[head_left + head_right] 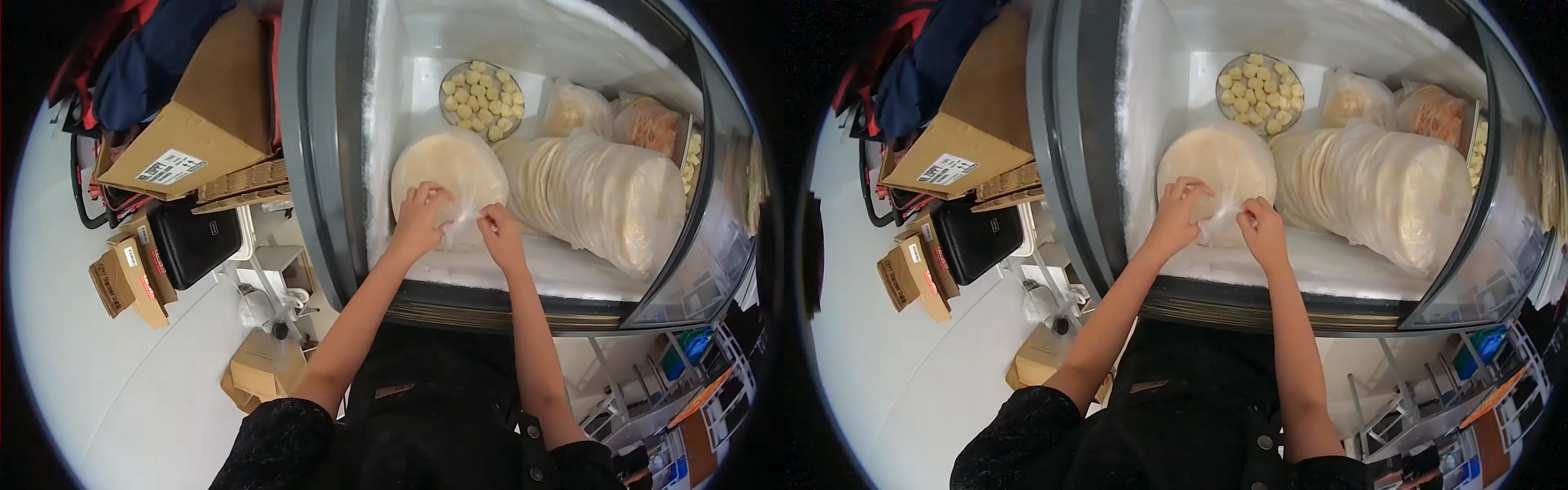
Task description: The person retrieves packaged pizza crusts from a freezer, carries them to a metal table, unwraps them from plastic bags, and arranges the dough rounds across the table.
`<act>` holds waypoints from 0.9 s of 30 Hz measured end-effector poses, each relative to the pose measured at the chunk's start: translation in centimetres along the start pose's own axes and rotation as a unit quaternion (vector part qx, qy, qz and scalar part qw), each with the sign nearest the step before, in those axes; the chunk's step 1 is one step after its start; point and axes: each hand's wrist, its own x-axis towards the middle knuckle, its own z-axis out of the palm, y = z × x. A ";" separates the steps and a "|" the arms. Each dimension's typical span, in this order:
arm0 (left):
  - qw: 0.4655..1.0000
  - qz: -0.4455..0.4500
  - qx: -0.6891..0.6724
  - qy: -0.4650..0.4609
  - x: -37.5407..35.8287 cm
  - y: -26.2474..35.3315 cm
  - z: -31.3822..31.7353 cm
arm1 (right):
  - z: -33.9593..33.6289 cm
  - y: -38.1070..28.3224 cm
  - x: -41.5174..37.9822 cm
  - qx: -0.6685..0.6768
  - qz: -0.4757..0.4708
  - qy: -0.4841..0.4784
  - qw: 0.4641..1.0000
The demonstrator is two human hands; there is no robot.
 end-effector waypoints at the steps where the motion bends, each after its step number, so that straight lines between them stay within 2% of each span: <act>1: 0.998 0.000 0.001 0.063 0.3 0.6 0.0 | -0.2 -0.1 -0.1 0.008 0.008 0.010 1.000; 2: 0.998 -0.002 -0.001 0.057 0.3 0.2 0.4 | -0.2 0.0 -0.1 0.015 0.015 0.022 1.000; 4: 0.996 0.010 -0.078 -0.052 0.1 -0.9 1.3 | -0.1 0.6 -0.2 0.018 0.040 0.007 0.999; 6: 0.995 -0.010 -0.069 -0.076 0.0 -1.7 1.9 | 0.2 0.8 -0.4 0.022 0.064 -0.010 0.998; 8: 0.993 -0.027 -0.060 -0.101 0.3 -2.3 2.3 | 0.8 0.5 -0.6 -0.049 0.018 0.074 0.996; 10: 0.980 -0.141 -0.112 -0.087 0.7 -2.2 2.2 | 0.7 -0.9 -0.8 -0.057 0.000 0.099 0.993; 12: 0.978 -0.145 -0.136 -0.069 0.9 -1.8 1.9 | 1.0 -2.7 -0.7 -0.064 -0.022 0.124 0.990; 14: 0.974 -0.147 -0.162 -0.051 0.8 -1.6 1.9 | 1.4 -4.3 -0.8 0.002 -0.015 0.066 0.998; 15: 0.962 -0.174 -0.210 -0.030 0.7 -1.5 1.9 | 1.7 -4.1 -0.8 0.001 -0.013 0.068 0.998; 17: 0.945 -0.199 -0.258 -0.011 0.5 -1.4 1.9 | 2.4 -3.0 -0.8 0.066 0.082 0.038 0.994; 19: 0.923 -0.246 -0.297 0.009 0.2 -1.7 1.9 | 2.2 -1.9 -0.7 0.068 0.083 0.038 0.993; 25: 0.897 -0.278 -0.343 0.008 0.2 -2.5 2.1 | 2.0 -0.9 -0.3 0.133 0.110 0.028 0.985; 27: 0.911 -0.270 -0.310 -0.002 0.4 -2.2 1.6 | 2.0 -1.0 -0.1 0.160 0.123 0.025 0.979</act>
